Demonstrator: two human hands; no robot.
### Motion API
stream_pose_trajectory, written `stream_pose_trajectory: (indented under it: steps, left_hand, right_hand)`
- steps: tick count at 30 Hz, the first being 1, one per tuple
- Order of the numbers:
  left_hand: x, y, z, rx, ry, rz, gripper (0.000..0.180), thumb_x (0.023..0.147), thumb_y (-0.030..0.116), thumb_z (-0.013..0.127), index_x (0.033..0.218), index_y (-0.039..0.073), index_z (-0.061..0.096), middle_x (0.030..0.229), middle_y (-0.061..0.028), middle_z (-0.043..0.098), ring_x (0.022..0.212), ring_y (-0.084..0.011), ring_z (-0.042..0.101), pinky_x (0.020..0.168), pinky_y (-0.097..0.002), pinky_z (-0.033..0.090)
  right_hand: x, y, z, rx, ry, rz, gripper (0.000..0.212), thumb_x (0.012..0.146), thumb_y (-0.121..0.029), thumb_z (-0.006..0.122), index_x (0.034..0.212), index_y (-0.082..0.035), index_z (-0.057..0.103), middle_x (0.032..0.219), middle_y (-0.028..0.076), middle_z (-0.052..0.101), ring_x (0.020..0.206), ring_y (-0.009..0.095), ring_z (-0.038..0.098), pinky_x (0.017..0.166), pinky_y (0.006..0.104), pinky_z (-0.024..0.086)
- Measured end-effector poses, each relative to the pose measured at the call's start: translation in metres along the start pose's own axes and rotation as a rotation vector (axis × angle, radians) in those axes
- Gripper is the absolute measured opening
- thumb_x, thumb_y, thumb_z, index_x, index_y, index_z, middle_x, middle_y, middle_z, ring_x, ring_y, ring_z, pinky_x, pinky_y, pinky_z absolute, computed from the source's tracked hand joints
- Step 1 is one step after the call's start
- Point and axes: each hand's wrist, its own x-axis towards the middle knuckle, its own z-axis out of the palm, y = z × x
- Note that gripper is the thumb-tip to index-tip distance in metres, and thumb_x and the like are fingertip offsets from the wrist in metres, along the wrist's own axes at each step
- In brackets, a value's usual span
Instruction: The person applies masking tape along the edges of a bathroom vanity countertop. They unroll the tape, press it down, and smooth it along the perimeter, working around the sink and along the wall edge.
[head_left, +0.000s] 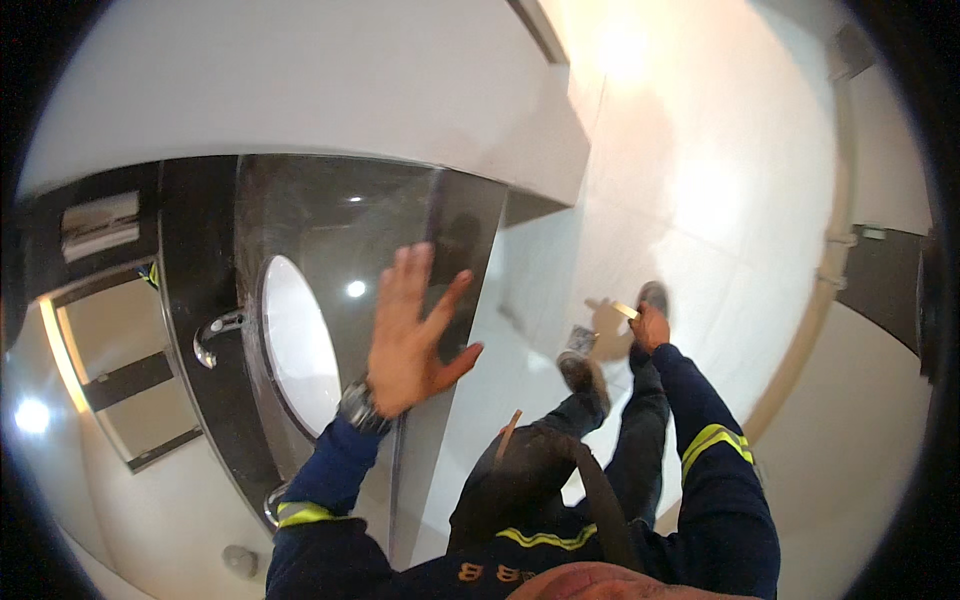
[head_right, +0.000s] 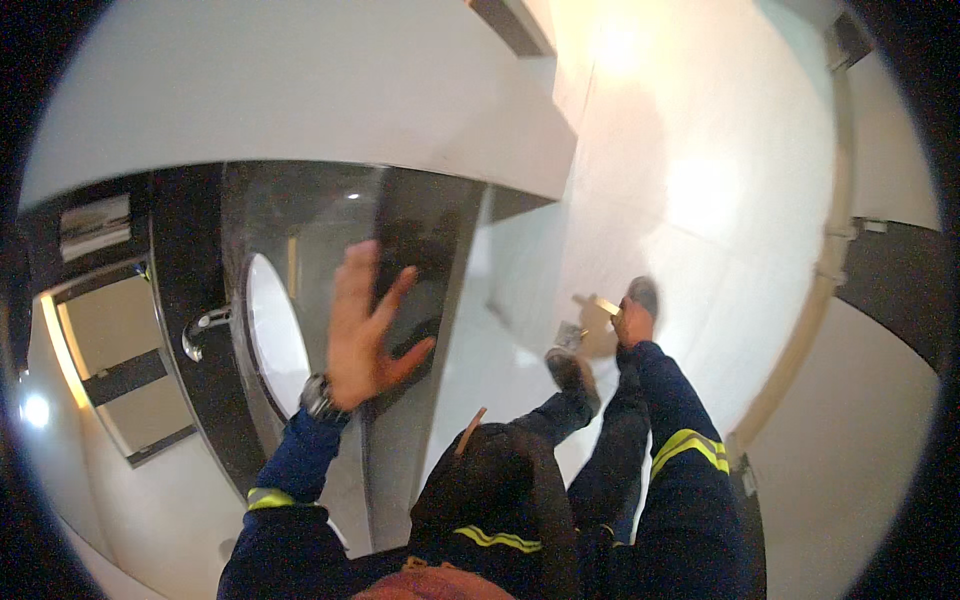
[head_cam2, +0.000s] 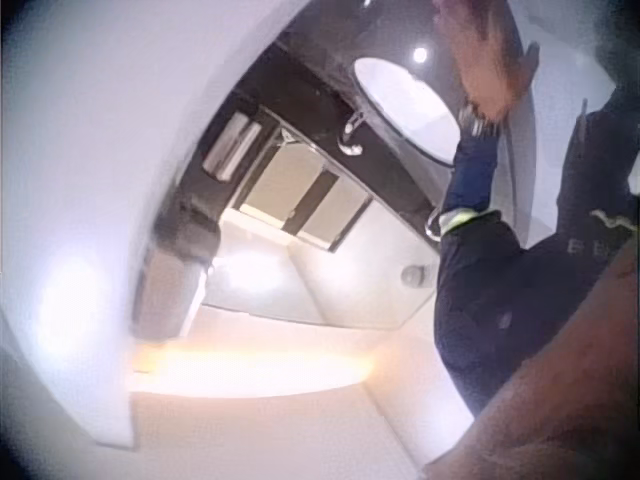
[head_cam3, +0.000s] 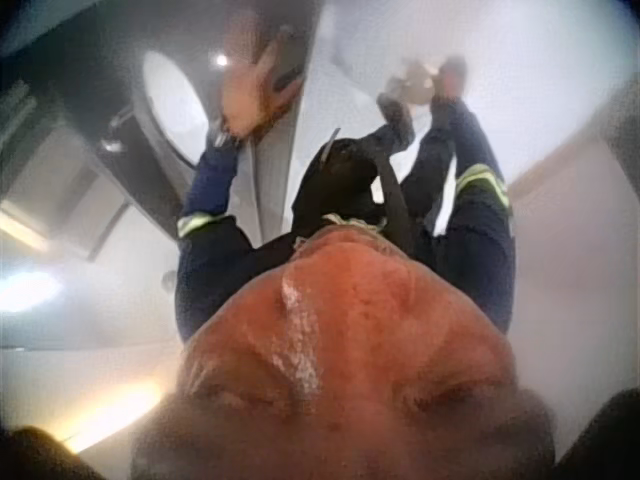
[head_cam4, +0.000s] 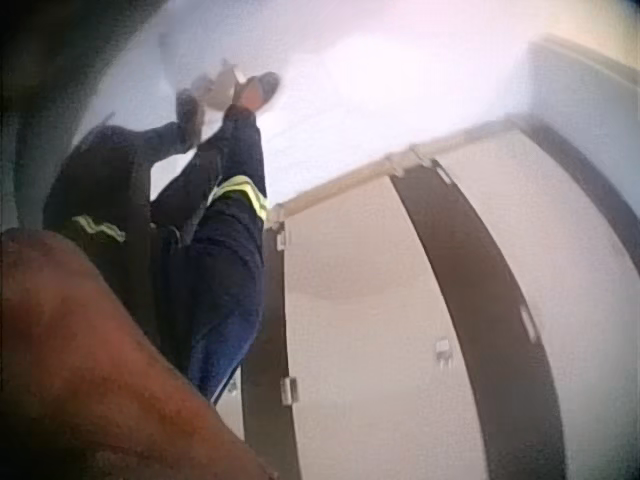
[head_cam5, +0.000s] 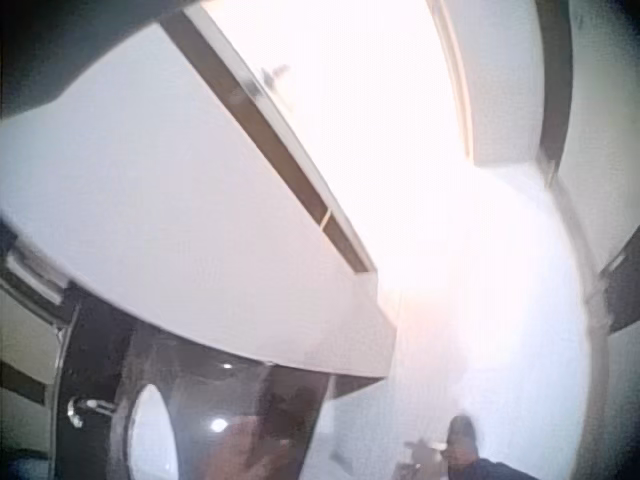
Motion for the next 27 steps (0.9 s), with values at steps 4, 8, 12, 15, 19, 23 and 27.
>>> stream_pose_trajectory:
  steps: [4,8,12,15,19,23,27]
  left_hand:
    - [0.007,0.004,0.018,-0.179,0.092,0.229,0.079,0.086,0.031,0.082,0.156,0.014,0.048,0.168,-0.0156,0.037,0.154,-0.0370,0.036,0.123,-0.0603,0.031]
    - [-0.006,0.078,0.001,-0.695,0.106,0.046,0.084,0.088,0.037,0.081,0.159,0.012,0.044,0.163,-0.0197,0.042,0.149,-0.0387,0.042,0.121,-0.0496,0.038]
    - [-0.013,0.151,-0.056,-1.016,0.055,0.027,0.091,0.086,0.035,0.085,0.161,0.013,0.040,0.161,-0.0181,0.045,0.143,-0.0346,0.052,0.115,-0.0481,0.047]
    - [0.000,0.156,-0.088,-1.278,0.001,0.073,0.094,0.086,0.033,0.087,0.163,0.011,0.038,0.157,-0.0160,0.051,0.136,-0.0277,0.058,0.109,-0.0466,0.052]
    - [0.017,0.149,-0.142,-1.214,0.078,0.103,0.087,0.090,0.030,0.084,0.162,0.008,0.038,0.153,-0.0168,0.055,0.132,-0.0292,0.061,0.110,-0.0458,0.051]
    - [0.022,0.146,-0.157,-1.296,0.359,0.009,0.081,0.093,0.026,0.081,0.161,0.007,0.040,0.150,-0.0196,0.057,0.135,-0.0293,0.059,0.106,-0.0441,0.054]
    - [0.027,0.121,-0.165,-1.461,0.426,-0.010,0.071,0.096,0.024,0.078,0.157,0.006,0.047,0.151,-0.0198,0.057,0.139,-0.0288,0.056,0.105,-0.0427,0.055]
  right_hand:
    - [-0.085,-0.040,-0.147,0.221,0.071,0.095,0.047,0.095,-0.041,0.072,0.113,0.002,0.073,0.096,0.026,0.073,0.089,0.043,0.070,0.082,0.0485,0.054]
    - [-0.167,-0.131,-0.276,0.753,0.010,0.122,0.031,0.102,-0.033,0.069,0.109,-0.003,0.072,0.094,0.004,0.072,0.082,0.014,0.066,0.074,0.0304,0.056]
    - [-0.251,-0.238,-0.361,1.137,0.037,0.020,0.049,0.105,-0.025,0.065,0.146,-0.003,0.051,0.105,0.011,0.073,0.092,0.017,0.070,0.080,0.0309,0.059]
    - [-0.291,-0.313,-0.393,1.258,0.143,-0.097,0.074,0.105,-0.018,0.064,0.166,-0.012,0.022,0.116,0.016,0.072,0.093,0.017,0.070,0.080,0.0297,0.060]
    - [-0.280,-0.354,-0.421,1.153,0.246,-0.288,0.052,0.109,-0.019,0.058,0.156,-0.009,0.041,0.129,0.018,0.070,0.084,0.016,0.069,0.077,0.0300,0.061]
    - [-0.253,-0.371,-0.457,0.859,0.020,-0.391,0.036,0.112,-0.031,0.052,0.128,0.000,0.064,0.111,0.010,0.072,0.085,0.018,0.073,0.076,0.0290,0.058]
    - [-0.241,-0.396,-0.468,0.441,-0.046,-0.568,0.033,0.105,-0.028,0.065,0.120,0.002,0.065,0.105,0.012,0.075,0.084,0.019,0.072,0.076,0.0311,0.055]
